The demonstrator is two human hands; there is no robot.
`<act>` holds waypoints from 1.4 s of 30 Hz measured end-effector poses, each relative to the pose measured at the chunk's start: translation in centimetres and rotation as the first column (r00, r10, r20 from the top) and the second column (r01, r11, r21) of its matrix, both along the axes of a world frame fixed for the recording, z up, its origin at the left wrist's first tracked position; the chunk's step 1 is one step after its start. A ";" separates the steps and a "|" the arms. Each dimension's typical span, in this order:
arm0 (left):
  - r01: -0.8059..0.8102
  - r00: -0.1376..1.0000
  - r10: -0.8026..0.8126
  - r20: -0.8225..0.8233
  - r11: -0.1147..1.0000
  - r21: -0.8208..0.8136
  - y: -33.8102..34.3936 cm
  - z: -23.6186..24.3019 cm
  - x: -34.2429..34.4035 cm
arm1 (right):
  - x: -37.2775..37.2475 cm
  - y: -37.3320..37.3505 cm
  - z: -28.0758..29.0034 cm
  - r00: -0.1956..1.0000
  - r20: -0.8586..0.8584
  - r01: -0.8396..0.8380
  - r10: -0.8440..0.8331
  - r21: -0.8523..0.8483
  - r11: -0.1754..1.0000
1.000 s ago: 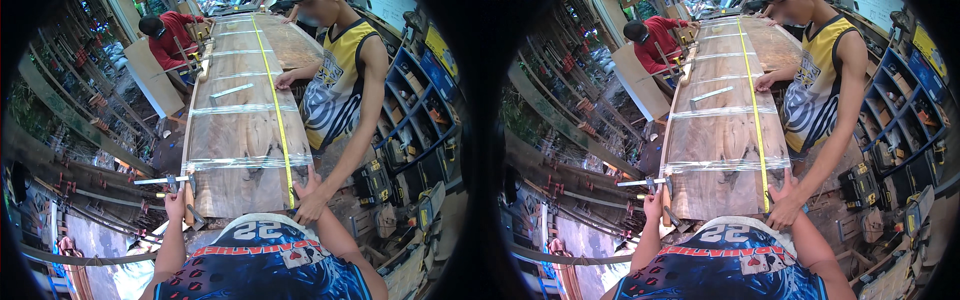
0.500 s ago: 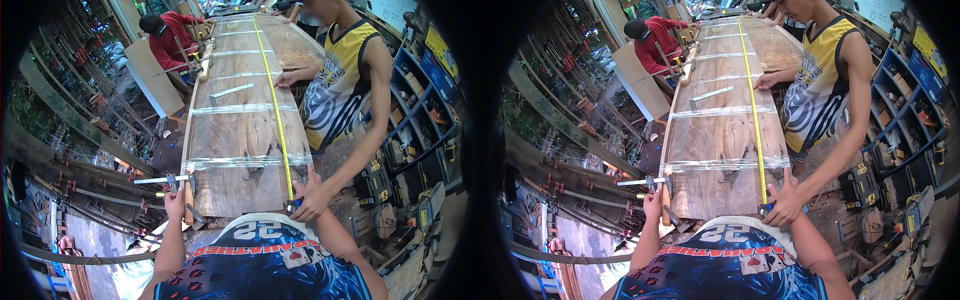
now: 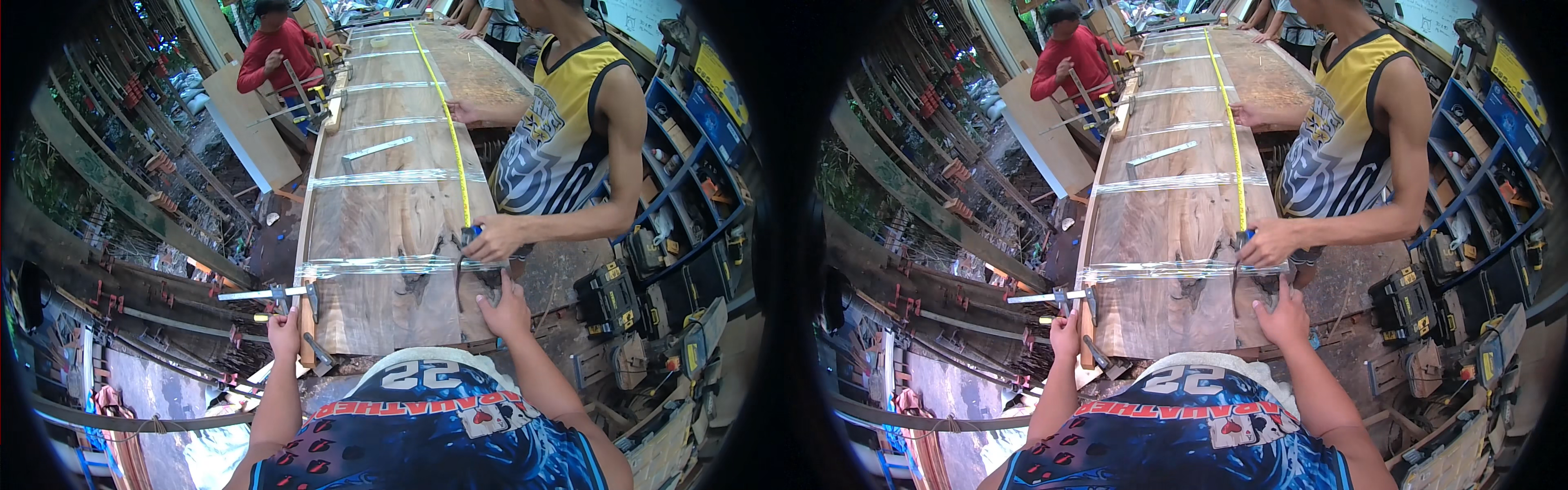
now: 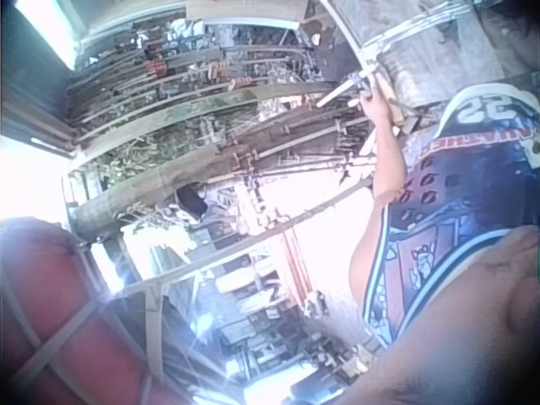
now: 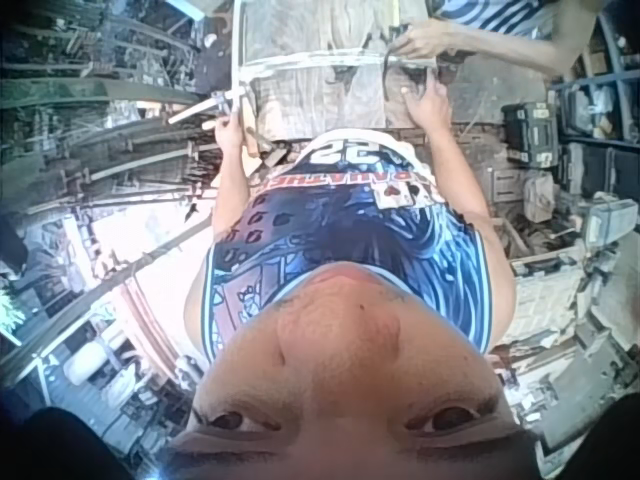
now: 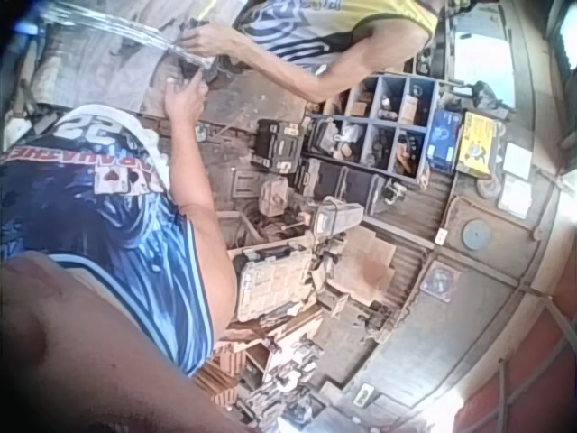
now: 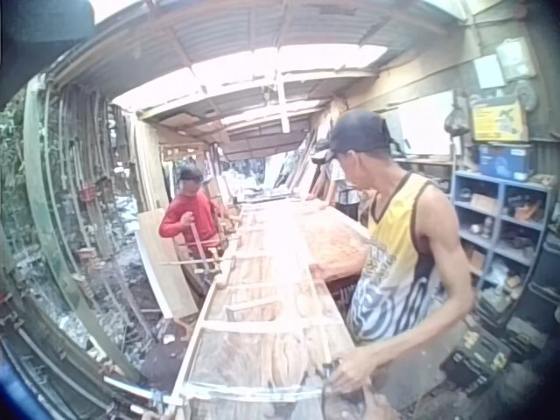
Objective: The person works with others to measure and clamp a large wooden slab, using a measuring tape and bar clamps to secure the wood.
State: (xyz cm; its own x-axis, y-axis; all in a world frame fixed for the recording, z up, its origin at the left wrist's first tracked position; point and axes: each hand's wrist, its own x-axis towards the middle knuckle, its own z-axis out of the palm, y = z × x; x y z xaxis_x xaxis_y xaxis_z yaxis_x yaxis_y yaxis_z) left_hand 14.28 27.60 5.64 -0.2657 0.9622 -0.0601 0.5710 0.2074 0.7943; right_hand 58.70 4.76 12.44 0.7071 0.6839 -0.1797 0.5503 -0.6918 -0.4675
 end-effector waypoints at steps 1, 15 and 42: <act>-0.002 1.000 0.002 0.000 1.000 0.000 0.1 -0.2 -0.1 | 0.0 0.1 0.1 1.000 -0.005 -0.007 0.007 -0.003 1.000; 0.007 1.000 -0.007 0.018 1.000 -0.008 -0.2 0.1 0.1 | 0.0 0.0 0.2 1.000 -0.012 0.005 -0.005 -0.009 1.000; -0.001 0.999 0.001 0.035 1.000 -0.005 0.1 -0.9 -0.6 | -0.1 0.0 0.0 1.000 -0.013 0.006 -0.006 -0.016 1.000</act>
